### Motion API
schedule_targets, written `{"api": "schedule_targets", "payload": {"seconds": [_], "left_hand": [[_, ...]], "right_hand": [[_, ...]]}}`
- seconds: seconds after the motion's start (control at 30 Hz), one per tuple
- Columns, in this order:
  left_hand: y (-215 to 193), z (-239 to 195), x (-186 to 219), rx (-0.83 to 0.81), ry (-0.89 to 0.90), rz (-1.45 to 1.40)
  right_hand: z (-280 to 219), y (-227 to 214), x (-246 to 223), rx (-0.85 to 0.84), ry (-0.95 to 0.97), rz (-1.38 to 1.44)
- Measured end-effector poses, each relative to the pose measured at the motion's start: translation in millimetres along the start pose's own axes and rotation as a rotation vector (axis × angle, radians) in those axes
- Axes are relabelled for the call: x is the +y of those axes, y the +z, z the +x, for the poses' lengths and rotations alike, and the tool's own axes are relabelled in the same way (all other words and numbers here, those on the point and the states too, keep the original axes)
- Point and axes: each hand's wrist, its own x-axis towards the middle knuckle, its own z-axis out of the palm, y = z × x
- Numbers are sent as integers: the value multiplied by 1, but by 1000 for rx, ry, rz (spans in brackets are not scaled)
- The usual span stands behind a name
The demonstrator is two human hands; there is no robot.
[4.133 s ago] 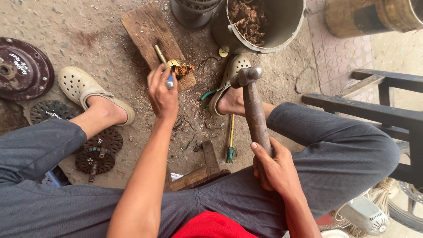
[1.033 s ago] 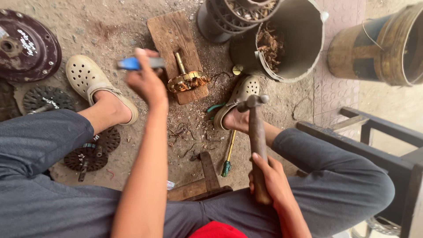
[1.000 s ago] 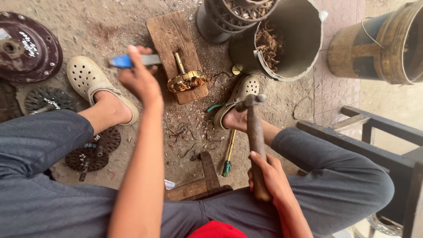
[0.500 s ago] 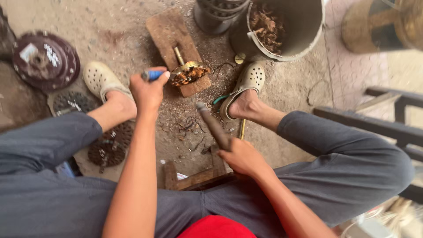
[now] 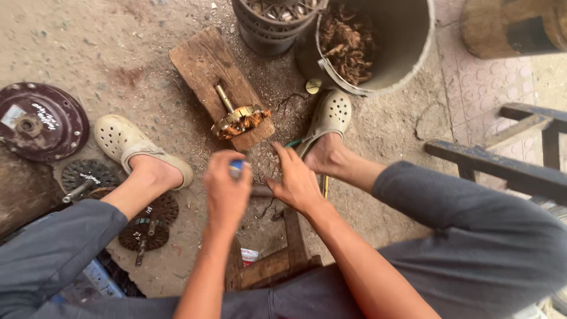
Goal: The person sits on the ground and uses a hammer and a chisel to strip copper wire from a coiled component placed on a wooden block. The person repeatedly strikes the chisel to separate the copper strands from the insulation, occasionally adjusting the coil's position.
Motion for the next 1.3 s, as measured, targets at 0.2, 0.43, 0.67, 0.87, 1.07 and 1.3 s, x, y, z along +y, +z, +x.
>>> {"api": "schedule_targets", "payload": {"seconds": [0.2, 0.43, 0.67, 0.87, 1.07, 1.3], "left_hand": [[15, 2, 30, -225, -96, -167], [-9, 57, -3, -95, -438, -262], [14, 94, -36, -340, -763, -24], [16, 88, -33, -338, -671, 7], [24, 86, -30, -217, -578, -26], [13, 91, -34, -373, -608, -21]], "right_hand": [[23, -30, -29, 128, -168, 110], [47, -47, -16, 61, 376, 307], [56, -46, -36, 150, -18, 292], [68, -38, -50, 217, -219, 105], [74, -39, -49, 225, -212, 58], [81, -35, -35, 248, -187, 70]]}}
